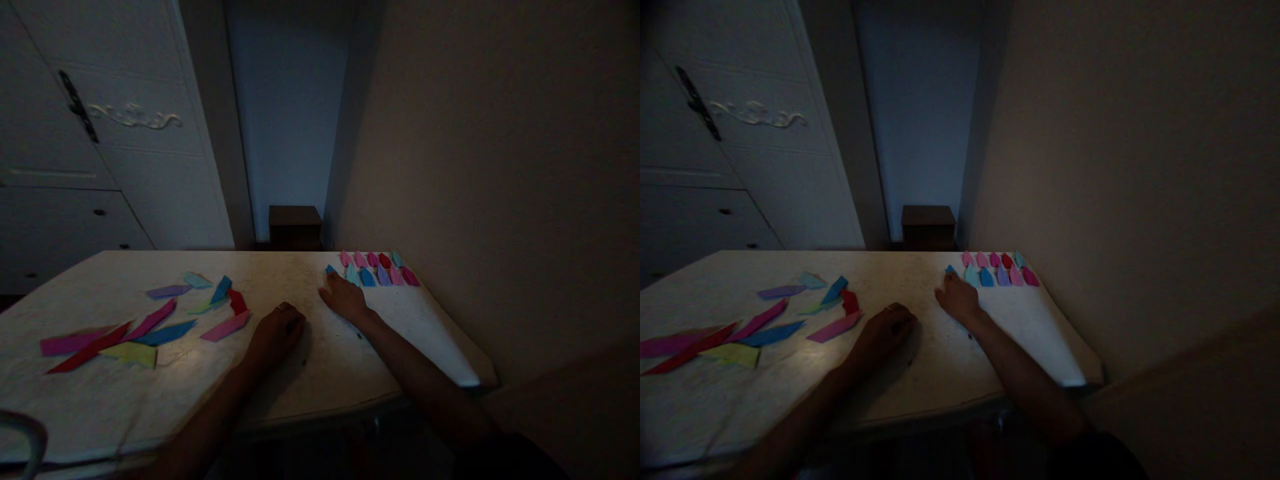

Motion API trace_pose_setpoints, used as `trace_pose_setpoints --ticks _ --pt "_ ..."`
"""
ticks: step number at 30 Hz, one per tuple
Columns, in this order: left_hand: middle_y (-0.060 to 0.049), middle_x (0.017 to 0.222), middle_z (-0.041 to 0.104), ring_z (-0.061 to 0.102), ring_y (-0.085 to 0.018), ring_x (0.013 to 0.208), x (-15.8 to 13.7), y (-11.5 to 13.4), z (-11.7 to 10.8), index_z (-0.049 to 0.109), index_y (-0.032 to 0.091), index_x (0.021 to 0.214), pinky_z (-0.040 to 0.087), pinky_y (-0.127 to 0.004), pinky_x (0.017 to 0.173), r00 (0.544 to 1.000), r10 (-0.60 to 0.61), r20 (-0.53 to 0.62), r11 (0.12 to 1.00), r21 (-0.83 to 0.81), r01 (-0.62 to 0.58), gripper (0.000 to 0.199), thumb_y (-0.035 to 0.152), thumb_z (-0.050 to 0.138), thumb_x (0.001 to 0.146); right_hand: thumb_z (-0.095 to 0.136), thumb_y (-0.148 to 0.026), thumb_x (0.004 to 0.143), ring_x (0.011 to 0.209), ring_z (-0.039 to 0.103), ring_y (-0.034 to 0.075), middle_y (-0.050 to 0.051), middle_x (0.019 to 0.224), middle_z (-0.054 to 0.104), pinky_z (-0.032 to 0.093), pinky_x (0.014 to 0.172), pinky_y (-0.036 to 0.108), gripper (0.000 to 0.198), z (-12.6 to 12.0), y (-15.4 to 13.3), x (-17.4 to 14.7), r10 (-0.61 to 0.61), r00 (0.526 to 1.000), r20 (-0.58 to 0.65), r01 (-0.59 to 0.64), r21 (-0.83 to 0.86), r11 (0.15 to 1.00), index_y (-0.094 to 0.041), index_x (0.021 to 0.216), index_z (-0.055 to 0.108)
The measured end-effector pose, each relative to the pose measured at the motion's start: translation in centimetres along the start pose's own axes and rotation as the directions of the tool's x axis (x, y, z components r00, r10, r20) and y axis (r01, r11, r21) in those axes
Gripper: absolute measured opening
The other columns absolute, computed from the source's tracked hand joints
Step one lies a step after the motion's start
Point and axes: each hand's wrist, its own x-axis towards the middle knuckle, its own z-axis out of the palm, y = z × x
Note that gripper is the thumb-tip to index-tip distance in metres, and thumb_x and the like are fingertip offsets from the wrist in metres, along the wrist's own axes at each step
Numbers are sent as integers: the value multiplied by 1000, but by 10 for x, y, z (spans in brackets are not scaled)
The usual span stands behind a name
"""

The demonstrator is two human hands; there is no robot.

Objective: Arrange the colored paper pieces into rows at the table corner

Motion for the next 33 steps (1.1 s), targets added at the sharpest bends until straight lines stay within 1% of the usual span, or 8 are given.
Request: trace_pose_setpoints --ticks 5,11,16,19,21,24,28,33 --pt "-6 93 65 63 -19 83 0 -2 2 69 20 85 49 -31 75 1000 21 8 999 45 -21 21 22 48 87 40 -42 94 111 61 27 14 138 53 49 88 36 43 1 4 9 21 1000 1 -21 -1 1000 -15 123 58" --pt "-6 90 67 64 -19 83 4 -4 0 70 19 86 49 -31 77 1000 -2 12 1000 19 1 19 21 52 84 44 -45 92 117 58 27 14 148 43 47 93 36 48 1 6 11 83 996 33 -84 17 996 -16 129 53" --pt "-5 90 69 64 -18 84 4 0 -2 70 19 86 50 -31 78 999 -53 -4 998 -39 53 17 22 54 84 47 -39 91 127 51 29 16 154 32 44 99 38 55 2 8 6 38 999 16 -39 73 997 -11 139 44" --pt "-5 88 69 64 -18 83 4 0 -1 70 19 85 49 -31 78 998 -53 -24 997 -59 51 16 22 55 84 49 -33 89 131 46 27 16 151 38 40 103 38 52 2 9 3 -43 996 -72 54 170 984 -9 136 48" --pt "-5 87 69 64 -18 82 4 0 -1 70 19 85 49 -31 78 998 -48 -44 996 -74 44 15 22 56 83 47 -30 90 121 55 24 13 137 55 42 99 36 42 1 8 1 -120 983 -136 153 266 952 -13 126 58" --pt "-4 85 70 64 -17 79 2 1 -3 69 19 84 49 -30 76 995 -45 -89 993 -117 34 14 21 55 84 41 -37 92 80 64 18 6 94 72 47 74 29 33 -4 4 -4 -226 957 -181 282 404 870 -19 94 68" --pt "-5 85 69 62 -15 75 -5 1 -12 69 17 87 48 -27 71 980 12 -199 990 -137 -40 15 21 55 85 39 -53 92 50 43 11 -2 51 47 31 51 24 50 -5 -1 -11 -284 930 -234 361 435 825 -20 54 45" --pt "-3 79 66 55 -11 61 -24 -3 -28 68 16 85 46 -25 64 911 -50 -408 993 -120 0 14 22 56 86 36 -64 88 47 30 10 -4 49 29 21 47 26 57 3 1 -14 -293 940 -177 343 490 802 -22 50 28"
